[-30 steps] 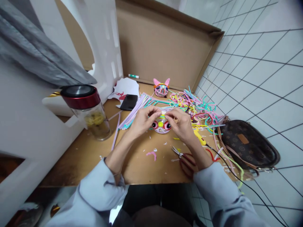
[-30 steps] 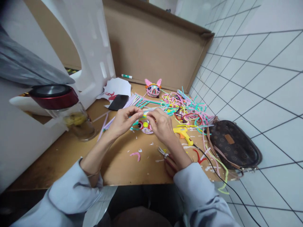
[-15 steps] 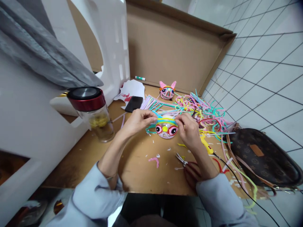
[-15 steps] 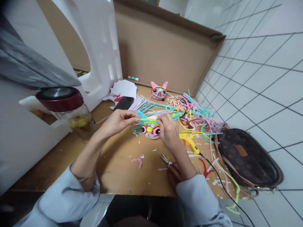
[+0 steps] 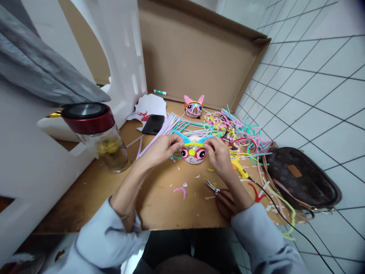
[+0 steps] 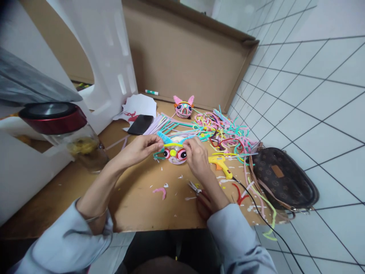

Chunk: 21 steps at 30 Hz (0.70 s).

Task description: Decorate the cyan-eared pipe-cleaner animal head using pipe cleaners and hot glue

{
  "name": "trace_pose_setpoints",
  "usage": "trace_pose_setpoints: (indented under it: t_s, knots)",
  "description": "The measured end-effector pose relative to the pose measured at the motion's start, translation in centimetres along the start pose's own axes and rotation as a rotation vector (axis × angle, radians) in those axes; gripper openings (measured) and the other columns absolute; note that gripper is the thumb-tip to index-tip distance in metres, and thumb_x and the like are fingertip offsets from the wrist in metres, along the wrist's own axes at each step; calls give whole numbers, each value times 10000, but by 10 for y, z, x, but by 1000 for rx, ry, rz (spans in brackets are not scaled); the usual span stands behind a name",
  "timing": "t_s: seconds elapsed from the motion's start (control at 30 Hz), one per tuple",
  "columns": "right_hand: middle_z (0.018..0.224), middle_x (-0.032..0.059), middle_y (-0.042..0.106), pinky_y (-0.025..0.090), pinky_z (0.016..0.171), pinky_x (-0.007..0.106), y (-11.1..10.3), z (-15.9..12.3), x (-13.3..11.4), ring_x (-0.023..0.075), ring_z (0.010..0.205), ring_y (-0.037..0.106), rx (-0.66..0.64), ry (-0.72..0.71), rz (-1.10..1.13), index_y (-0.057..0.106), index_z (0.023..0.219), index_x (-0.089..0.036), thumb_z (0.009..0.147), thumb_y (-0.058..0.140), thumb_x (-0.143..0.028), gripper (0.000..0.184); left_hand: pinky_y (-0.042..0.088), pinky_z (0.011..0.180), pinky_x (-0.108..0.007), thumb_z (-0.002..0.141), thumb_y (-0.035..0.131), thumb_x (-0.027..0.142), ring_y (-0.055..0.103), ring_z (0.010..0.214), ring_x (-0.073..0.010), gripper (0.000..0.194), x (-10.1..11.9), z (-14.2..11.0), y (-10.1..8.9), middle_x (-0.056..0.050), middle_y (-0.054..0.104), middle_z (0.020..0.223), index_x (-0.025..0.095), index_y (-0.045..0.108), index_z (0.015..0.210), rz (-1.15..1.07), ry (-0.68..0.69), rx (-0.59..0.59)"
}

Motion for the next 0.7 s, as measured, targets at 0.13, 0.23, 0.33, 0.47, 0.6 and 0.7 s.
trace_pose_setpoints:
  t_s: [0.13,0.23,0.33,0.47,0.6,0.7]
  knots:
    - [813,52,635,442,730,304,2,-2,4,203,798,586,-34,2,-30,601,803,-215,938,501,-181,171,444,668,-260,830,593,441,589,699,-163,328,-4,0,-1,-36,714,785,142,722,870,10,-42,-31]
    - [829,62,637,441,735,311,1,1,2,209,803,583,-52,-29,-66,599,812,-218,946,484,-186,180,431,665,-262,801,622,457,577,684,-159,345,-12,1,-5,-31,712,756,137,746,839,34,-90,2]
    - [842,73,630,436,739,320,2,7,-2,218,801,574,-76,-71,-124,600,831,-218,955,468,-197,182,397,623,-253,766,651,452,535,636,-142,320,-22,4,-7,-10,665,673,144,737,781,14,-136,50]
    - [860,94,630,427,740,331,6,12,-8,231,808,572,-114,-115,-196,607,837,-210,965,435,-207,214,378,605,-250,723,683,453,515,620,-133,308,-30,6,-4,-4,638,651,147,719,727,-59,-173,32]
    - [865,99,639,424,742,334,6,15,-7,238,820,577,-151,-81,-213,612,834,-211,953,446,-217,204,379,610,-253,713,671,457,507,615,-129,311,-32,6,-1,1,625,651,148,700,696,-109,-187,42]
    - [848,86,649,423,739,327,3,17,-5,230,812,584,-197,-33,-187,608,820,-215,923,471,-198,172,357,590,-250,713,659,435,472,582,-117,288,-31,5,1,13,592,609,152,672,662,-139,-202,54]
Point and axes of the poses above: each hand's wrist, its own z-axis towards the middle knuckle, its own y-axis out of the palm, x = y × z, the point moved 4 cm from there along z, towards the middle knuckle
